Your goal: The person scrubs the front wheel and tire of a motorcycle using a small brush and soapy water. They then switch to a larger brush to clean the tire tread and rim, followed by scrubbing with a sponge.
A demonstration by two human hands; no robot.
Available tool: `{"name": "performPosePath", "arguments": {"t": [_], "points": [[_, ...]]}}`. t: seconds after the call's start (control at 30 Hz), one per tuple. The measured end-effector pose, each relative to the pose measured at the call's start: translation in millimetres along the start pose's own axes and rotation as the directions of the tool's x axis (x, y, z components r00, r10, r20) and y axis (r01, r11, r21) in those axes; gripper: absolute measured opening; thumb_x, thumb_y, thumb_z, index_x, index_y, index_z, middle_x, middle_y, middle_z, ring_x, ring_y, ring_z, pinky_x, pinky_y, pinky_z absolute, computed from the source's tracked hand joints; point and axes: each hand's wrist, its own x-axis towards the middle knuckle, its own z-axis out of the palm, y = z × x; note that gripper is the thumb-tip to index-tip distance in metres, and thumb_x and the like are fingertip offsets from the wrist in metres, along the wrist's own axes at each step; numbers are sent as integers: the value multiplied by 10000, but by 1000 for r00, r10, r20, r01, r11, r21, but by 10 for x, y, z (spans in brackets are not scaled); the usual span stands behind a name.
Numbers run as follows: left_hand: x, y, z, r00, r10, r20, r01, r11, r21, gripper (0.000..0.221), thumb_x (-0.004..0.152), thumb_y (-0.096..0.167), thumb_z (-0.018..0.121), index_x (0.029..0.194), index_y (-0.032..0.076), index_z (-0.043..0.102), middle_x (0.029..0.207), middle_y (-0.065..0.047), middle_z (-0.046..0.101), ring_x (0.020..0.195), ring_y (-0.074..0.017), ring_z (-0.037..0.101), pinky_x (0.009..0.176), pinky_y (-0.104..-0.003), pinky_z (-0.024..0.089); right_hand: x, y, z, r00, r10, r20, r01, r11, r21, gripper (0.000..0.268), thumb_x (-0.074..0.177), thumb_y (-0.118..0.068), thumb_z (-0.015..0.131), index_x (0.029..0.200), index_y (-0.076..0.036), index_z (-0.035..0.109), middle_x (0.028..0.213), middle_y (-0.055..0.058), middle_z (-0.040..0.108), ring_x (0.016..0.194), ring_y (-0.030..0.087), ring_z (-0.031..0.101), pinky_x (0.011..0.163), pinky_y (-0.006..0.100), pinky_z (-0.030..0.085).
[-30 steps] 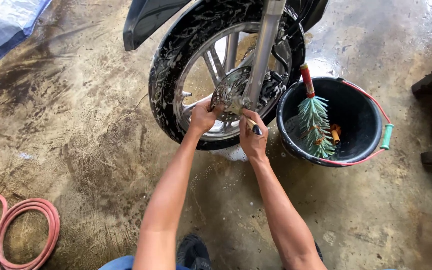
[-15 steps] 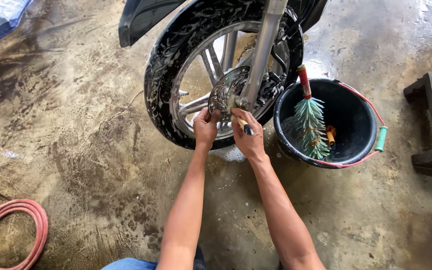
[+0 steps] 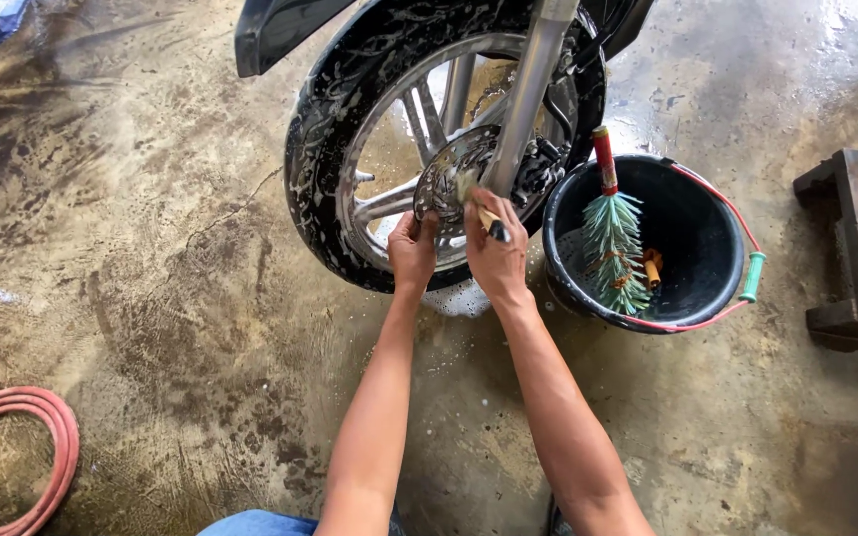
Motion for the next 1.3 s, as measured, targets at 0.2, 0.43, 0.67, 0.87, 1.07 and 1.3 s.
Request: {"name": "performPosePath", "arguments": {"t": [0.2, 0.43, 0.67, 0.87, 1.07, 1.3], "points": [[-72, 339, -47, 995, 83, 50, -89, 987, 136, 119, 1045, 216, 636, 993, 140, 711, 834, -72, 761, 919, -270, 727, 837, -496, 516, 61, 45, -32, 995, 99, 3, -99, 984, 150, 195, 1029, -89, 601, 1209, -68, 673, 1025, 192, 721, 873, 337, 741, 661, 422, 613], [-83, 102, -8, 870, 452, 196, -486, 727, 485, 702, 929, -8, 477, 1580, 0, 216, 1530, -330, 351, 1303, -550, 475, 889, -606, 558, -133, 160, 13, 995, 57, 87, -69, 986, 149, 186, 1028, -104, 605, 1186, -74, 699, 988, 181, 741, 809, 283, 741, 634, 363, 602], [-83, 441, 28, 640, 624, 449, -611, 59, 789, 867, 849, -62, 630, 1587, -110, 178, 1639, -381, 110, 1525, -520, 153, 1230, -503, 294, -86, 141, -70, 997, 65, -43, -55, 980, 192, 205, 1045, -110, 624, 1240, -56, 658, 1068, 179, 730, 810, 236, 736, 612, 331, 586], [50, 229, 93, 644, 598, 477, -527, -105, 844, 892, 969, 256, 711, 1616, -34, 169, 1621, -392, 135, 1495, -592, 126, 1222, -639, 199, -164, 181, 36, 996, 91, 5, -90, 977, 194, 180, 1005, -86, 647, 1175, -72, 703, 1011, 189, 742, 758, 318, 745, 540, 366, 590], [257, 311, 231, 466, 648, 602, -653, -207, 728, 644, 973, 334, 699, 1497, 22, 491, 1643, -253, 269, 1532, -468, 192, 1247, -565, 208, -118, 139, -139, 986, 161, -49, -156, 983, 98, 245, 1028, -292, 657, 1143, -91, 737, 978, 149, 752, 753, 277, 750, 486, 334, 560], [126, 538, 172, 548, 558, 623, -654, -179, 735, 1026, 790, 468, 852, 1595, 68, 357, 1686, -208, 171, 1544, -466, 149, 1272, -547, 167, 32, 230, -307, 998, -10, -67, 17, 996, 92, 141, 954, -89, 688, 1084, -83, 740, 1006, 144, 734, 900, 357, 736, 671, 436, 577]]}}
